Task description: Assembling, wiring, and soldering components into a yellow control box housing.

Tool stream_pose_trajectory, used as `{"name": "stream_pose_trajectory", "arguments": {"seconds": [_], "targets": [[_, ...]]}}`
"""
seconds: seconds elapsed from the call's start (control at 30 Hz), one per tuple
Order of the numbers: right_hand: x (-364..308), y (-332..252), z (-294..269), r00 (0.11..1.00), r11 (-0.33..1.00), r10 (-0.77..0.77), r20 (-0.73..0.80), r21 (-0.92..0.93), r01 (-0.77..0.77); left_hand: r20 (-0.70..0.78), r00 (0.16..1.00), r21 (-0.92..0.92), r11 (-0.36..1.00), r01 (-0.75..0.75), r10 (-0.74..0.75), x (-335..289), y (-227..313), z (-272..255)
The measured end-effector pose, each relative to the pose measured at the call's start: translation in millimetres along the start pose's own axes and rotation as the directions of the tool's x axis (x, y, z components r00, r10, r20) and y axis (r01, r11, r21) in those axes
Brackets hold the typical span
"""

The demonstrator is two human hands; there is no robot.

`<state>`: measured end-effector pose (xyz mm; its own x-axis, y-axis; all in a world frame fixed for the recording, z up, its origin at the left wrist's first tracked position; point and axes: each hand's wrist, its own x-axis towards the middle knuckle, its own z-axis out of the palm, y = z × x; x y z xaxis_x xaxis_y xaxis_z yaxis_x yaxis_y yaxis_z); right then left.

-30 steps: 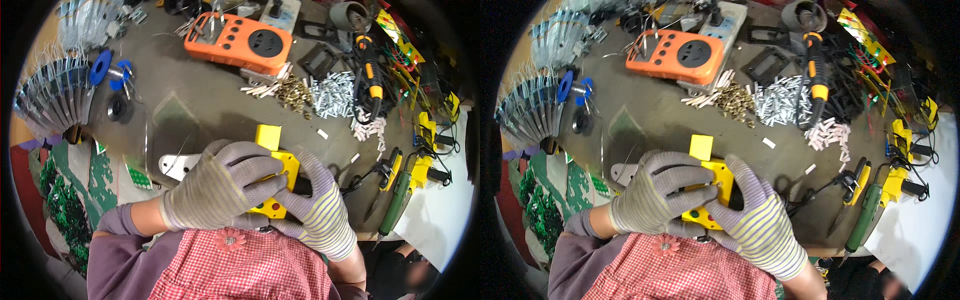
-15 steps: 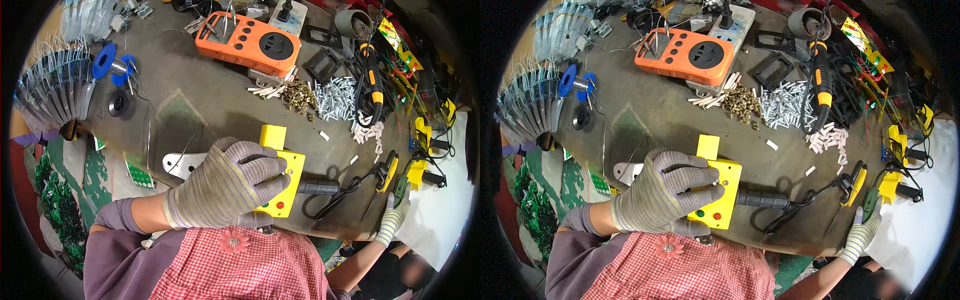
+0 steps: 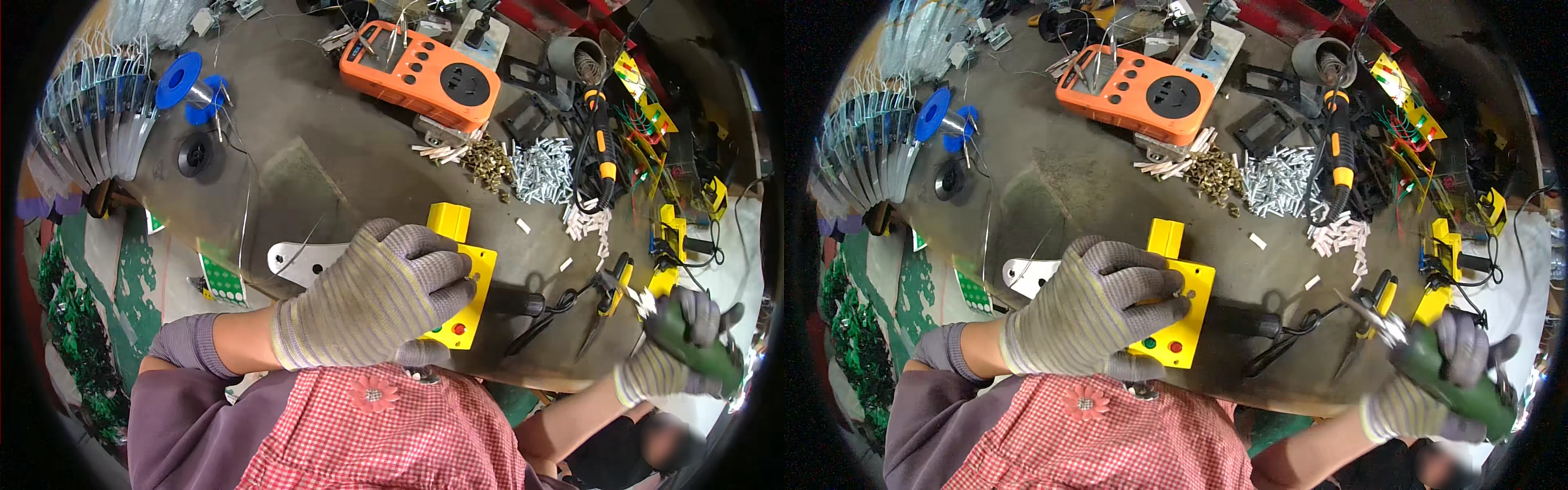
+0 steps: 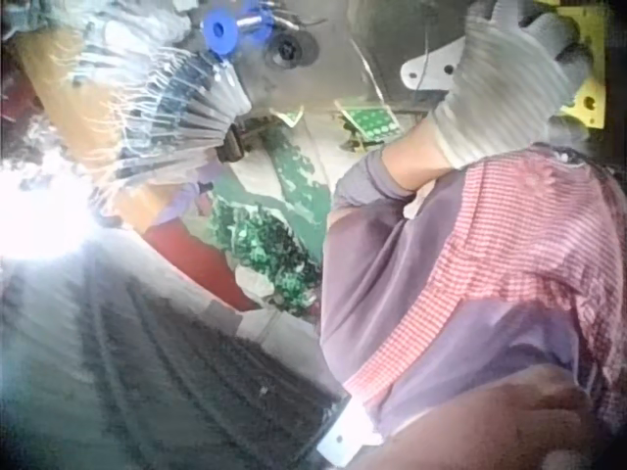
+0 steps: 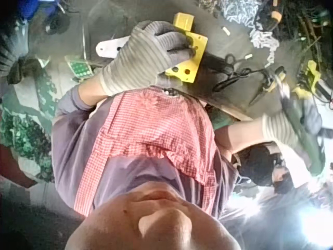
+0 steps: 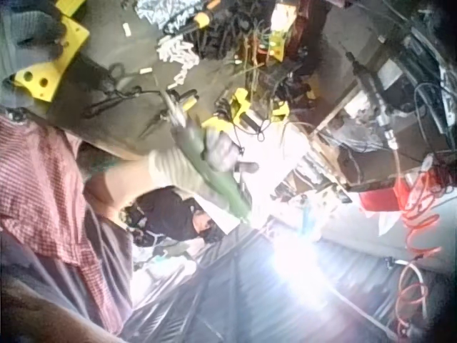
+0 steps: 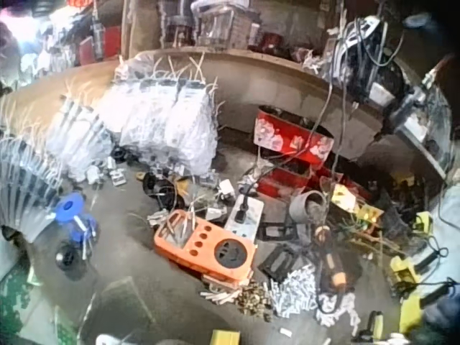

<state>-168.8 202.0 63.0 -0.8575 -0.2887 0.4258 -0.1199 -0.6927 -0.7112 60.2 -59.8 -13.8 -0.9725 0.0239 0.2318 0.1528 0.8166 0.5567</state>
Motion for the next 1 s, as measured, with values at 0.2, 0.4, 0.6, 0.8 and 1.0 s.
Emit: {"name": "stream_pose_trajectory", "arguments": {"seconds": [0.2,0.4,0.6,0.8,1.0], "targets": [[-4,110,65,0.933,0.995,0.024,0.359,-0.094,0.011,-0.008,1.000,-0.013,1.000,0.006,-0.007,-1,-1,2],[-3,139,57,0.927,0.997,0.020,0.375,-0.080,0.011,0.000,1.000,0.000,1.000,0.020,-0.020,-4,-1,3],[1,131,62,0.900,0.999,0.036,0.434,-0.051,-0.016,-0.020,1.000,-0.024,1.000,0.009,-0.009,-1,-1,0],[-2,88,83,0.889,1.000,0.020,0.458,-0.026,-0.009,-0.297,0.952,-0.156,0.987,0.032,-0.078,3,-2,9],[-21,62,115,0.950,0.999,-0.031,0.311,-0.017,0.038,-0.327,0.939,-0.176,0.983,0.047,-0.103,8,-3,12]]}}
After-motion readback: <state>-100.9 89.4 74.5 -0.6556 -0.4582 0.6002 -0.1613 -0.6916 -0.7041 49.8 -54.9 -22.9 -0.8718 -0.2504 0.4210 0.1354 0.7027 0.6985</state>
